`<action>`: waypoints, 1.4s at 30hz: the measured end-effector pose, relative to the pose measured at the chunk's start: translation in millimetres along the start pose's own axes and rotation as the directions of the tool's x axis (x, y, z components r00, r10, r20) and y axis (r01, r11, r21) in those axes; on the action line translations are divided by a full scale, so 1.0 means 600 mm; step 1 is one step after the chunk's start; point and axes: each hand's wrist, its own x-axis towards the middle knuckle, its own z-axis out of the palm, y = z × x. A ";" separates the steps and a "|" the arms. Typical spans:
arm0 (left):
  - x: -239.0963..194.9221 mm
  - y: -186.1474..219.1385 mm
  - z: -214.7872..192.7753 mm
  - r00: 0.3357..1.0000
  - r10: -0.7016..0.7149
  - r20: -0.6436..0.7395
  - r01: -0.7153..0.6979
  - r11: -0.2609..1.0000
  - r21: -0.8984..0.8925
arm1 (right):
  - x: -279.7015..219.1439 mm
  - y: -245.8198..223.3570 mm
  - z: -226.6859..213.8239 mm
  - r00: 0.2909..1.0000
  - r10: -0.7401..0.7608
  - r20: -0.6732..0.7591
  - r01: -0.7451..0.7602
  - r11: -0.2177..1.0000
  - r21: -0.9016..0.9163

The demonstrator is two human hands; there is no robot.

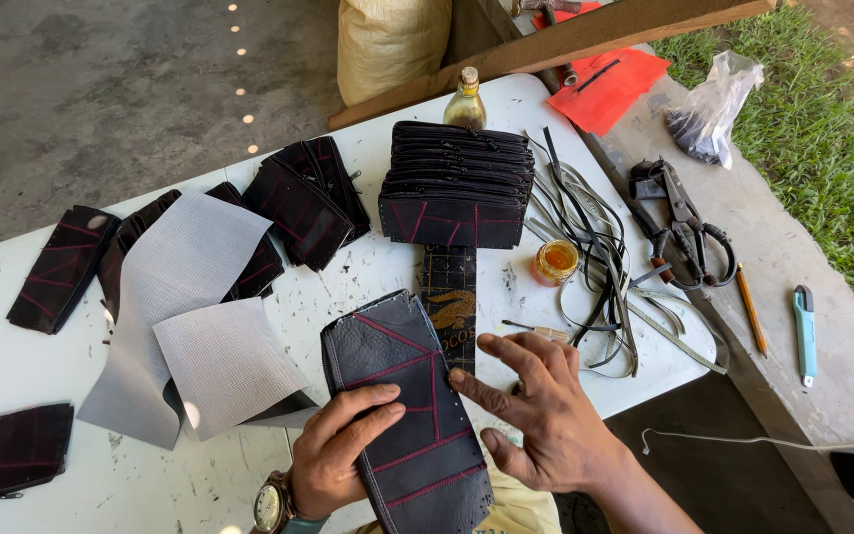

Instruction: The person applies a finish to the edges of a black leather wallet using a small brush. They repeatedly dip the brush into a small container of finish and rub it along the wallet's edges, then inspect the wallet and place it on a stack of similar wallets.

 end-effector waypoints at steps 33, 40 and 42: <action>-0.037 0.006 0.000 0.959 0.249 0.132 -0.262 0.960 0.094 | 0.112 0.089 -0.034 0.863 0.320 -0.391 -0.271 0.946 0.176; -0.047 0.012 0.018 0.995 0.101 -0.005 -0.098 0.979 0.179 | 0.074 0.220 -0.005 0.882 0.469 0.041 -0.373 0.749 -0.547; -0.042 0.012 0.023 0.987 0.155 0.028 -0.158 0.961 0.226 | 0.070 0.246 0.008 0.859 0.505 0.087 -0.361 0.716 -0.598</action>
